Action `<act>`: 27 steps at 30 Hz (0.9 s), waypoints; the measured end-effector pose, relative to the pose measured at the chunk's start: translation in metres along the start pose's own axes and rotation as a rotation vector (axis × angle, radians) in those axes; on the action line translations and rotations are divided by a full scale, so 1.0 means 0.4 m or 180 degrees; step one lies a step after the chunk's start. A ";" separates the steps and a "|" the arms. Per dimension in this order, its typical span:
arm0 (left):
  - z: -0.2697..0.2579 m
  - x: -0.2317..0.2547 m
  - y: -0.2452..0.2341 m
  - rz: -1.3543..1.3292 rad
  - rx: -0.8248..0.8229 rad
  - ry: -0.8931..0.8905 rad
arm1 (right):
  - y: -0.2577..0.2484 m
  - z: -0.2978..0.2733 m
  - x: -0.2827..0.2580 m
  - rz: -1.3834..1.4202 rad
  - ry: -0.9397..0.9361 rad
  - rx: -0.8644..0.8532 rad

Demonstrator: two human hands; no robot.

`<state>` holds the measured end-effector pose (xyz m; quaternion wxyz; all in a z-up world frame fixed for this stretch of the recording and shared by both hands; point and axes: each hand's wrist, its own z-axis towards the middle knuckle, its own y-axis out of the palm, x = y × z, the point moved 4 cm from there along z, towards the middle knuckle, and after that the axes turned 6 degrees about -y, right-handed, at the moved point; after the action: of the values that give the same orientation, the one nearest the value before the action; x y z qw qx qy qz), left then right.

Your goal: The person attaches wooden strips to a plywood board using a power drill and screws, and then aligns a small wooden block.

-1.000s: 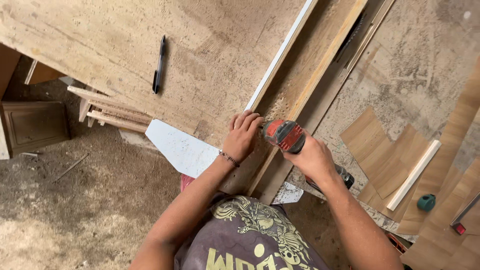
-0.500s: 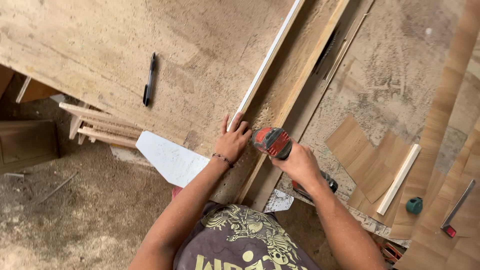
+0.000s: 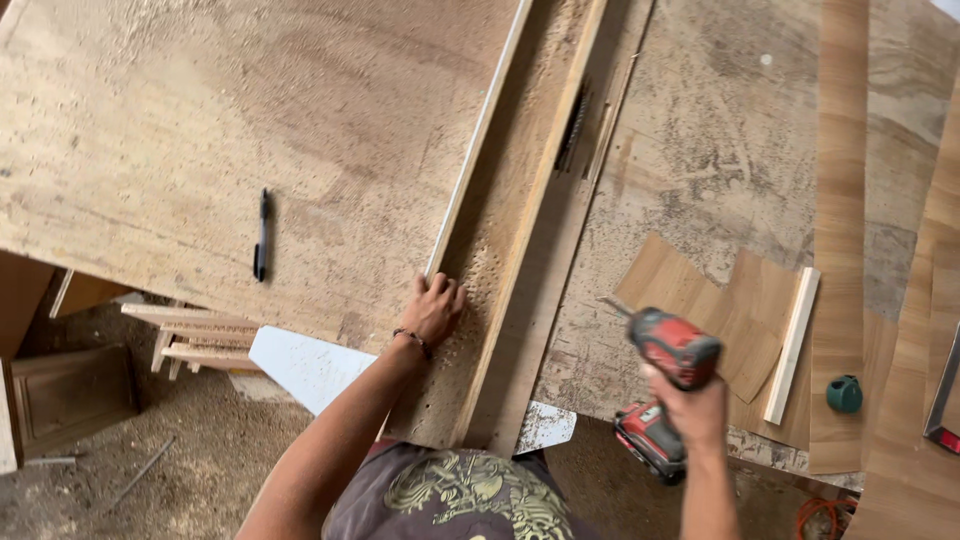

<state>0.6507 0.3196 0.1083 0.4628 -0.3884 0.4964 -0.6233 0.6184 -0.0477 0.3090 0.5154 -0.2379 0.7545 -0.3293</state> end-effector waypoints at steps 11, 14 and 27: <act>-0.008 -0.010 0.107 0.0080 -0.0803 -0.0061 | -0.107 0.116 0.376 0.2754 -0.1050 0.1477; -0.010 -0.006 0.046 0.0117 -0.0374 -0.0053 | -0.054 0.106 0.453 0.2985 -0.1156 0.1295; -0.026 -0.112 0.063 -0.0855 -0.0360 -0.2535 | -0.036 0.141 0.615 0.1501 -0.1549 0.0227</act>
<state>0.6580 0.3635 0.0805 0.5111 -0.6849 0.2572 -0.4511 0.5840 -0.2432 0.1528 0.7504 -0.1103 0.6316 -0.1608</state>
